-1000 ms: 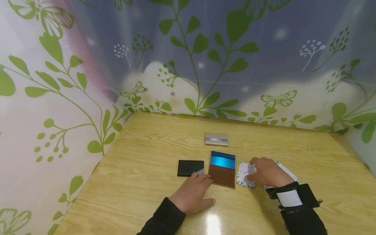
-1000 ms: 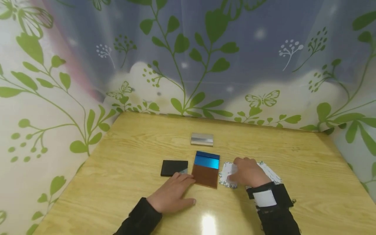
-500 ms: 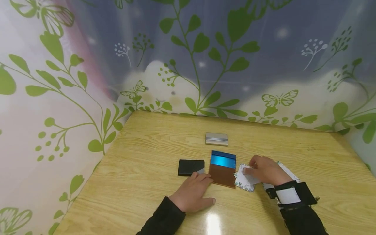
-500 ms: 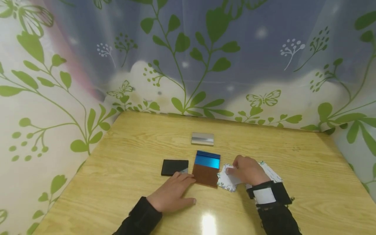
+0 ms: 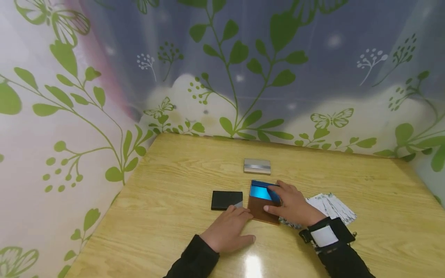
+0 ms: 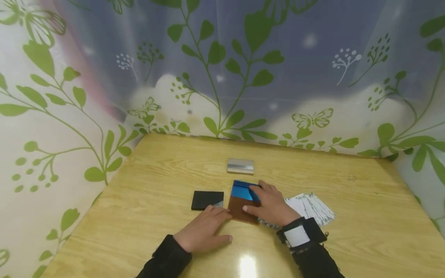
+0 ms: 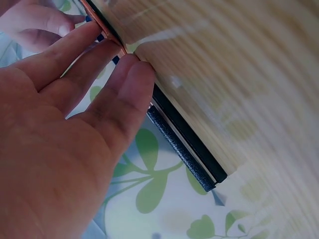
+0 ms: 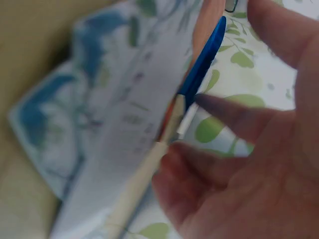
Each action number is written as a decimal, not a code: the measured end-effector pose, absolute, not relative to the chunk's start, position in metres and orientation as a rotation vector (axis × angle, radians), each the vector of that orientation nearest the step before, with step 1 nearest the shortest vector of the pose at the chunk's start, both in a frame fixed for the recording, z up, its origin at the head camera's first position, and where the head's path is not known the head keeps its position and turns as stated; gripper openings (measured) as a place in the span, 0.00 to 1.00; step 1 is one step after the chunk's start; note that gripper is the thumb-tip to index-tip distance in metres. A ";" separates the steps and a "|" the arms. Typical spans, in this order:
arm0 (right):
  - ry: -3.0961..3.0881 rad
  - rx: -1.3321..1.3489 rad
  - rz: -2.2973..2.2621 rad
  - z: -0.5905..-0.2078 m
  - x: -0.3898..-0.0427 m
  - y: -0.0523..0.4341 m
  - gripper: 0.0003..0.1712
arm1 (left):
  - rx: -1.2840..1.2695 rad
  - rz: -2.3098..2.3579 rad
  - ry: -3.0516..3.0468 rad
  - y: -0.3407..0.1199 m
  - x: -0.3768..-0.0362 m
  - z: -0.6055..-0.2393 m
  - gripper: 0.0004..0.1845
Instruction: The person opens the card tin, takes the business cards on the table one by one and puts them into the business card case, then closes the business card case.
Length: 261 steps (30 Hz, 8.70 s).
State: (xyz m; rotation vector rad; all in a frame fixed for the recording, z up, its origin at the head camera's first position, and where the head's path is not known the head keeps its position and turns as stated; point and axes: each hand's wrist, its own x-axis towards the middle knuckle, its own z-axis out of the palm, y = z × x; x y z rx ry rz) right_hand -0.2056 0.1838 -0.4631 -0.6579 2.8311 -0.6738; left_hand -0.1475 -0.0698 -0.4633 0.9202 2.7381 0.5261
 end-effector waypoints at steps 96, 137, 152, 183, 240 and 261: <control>2.765 -0.129 -0.533 -0.436 -0.204 0.244 0.24 | 0.925 0.725 2.766 -0.070 -0.151 -0.467 0.15; 2.534 -0.605 -1.045 -0.433 -0.201 0.197 0.08 | 0.627 0.838 2.634 -0.069 -0.153 -0.464 0.50; 2.589 -0.668 -0.821 -0.454 -0.194 0.170 0.12 | 0.793 0.736 2.681 -0.070 -0.154 -0.461 0.41; 2.781 0.095 -0.432 -0.427 -0.209 0.315 0.29 | 0.833 0.692 2.678 -0.073 -0.154 -0.461 0.39; 2.583 -0.722 -0.968 -0.441 -0.200 0.171 0.11 | 0.705 0.840 2.628 -0.074 -0.153 -0.464 0.51; 2.581 -0.679 -0.880 -0.455 -0.202 0.164 0.10 | 0.695 0.802 2.653 -0.072 -0.152 -0.463 0.51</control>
